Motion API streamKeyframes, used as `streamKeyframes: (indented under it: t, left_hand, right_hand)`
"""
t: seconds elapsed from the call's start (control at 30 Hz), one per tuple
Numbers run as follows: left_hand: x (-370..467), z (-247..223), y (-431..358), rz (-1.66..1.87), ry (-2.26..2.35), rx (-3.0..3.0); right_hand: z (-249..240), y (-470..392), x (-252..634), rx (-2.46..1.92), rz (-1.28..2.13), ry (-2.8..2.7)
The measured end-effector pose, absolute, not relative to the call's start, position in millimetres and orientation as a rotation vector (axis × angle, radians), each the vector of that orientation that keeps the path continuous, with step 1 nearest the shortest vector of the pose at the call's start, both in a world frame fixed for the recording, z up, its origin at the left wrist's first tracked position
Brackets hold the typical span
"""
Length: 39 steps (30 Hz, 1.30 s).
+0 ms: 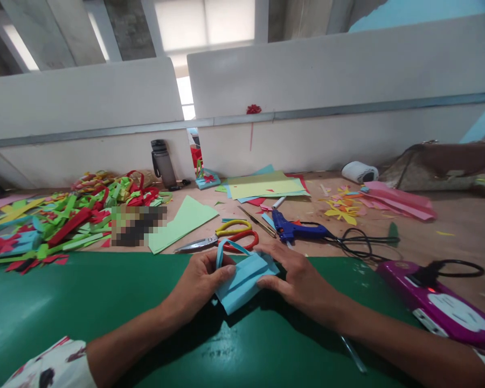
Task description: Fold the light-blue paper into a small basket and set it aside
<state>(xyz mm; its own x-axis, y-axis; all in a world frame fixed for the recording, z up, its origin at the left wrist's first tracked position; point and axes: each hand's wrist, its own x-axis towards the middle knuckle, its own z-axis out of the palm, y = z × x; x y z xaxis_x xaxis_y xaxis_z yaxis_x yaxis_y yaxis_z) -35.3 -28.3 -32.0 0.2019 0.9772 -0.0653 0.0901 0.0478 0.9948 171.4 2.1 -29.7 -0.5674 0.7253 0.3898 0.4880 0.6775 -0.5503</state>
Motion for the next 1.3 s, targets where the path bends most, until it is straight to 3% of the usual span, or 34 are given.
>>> streamKeyframes:
  t: [0.63, 1.1, 1.3]
  left_hand:
    - [-40.2, -32.8, -31.5, 1.063, 1.281, 1.81]
    - [-45.3, -36.2, -29.7, 1.039, 1.218, 1.71]
    - [-62.6, -29.4, -21.4, 1.154, 1.404, 1.629]
  right_hand:
    - [-25.8, 1.4, 172.7, -1.105, 0.519, -2.13]
    - [-27.4, 1.3, 174.4, -1.113, 0.547, -2.205]
    - [-38.0, 3.9, 178.0, -1.07, 0.487, -2.171]
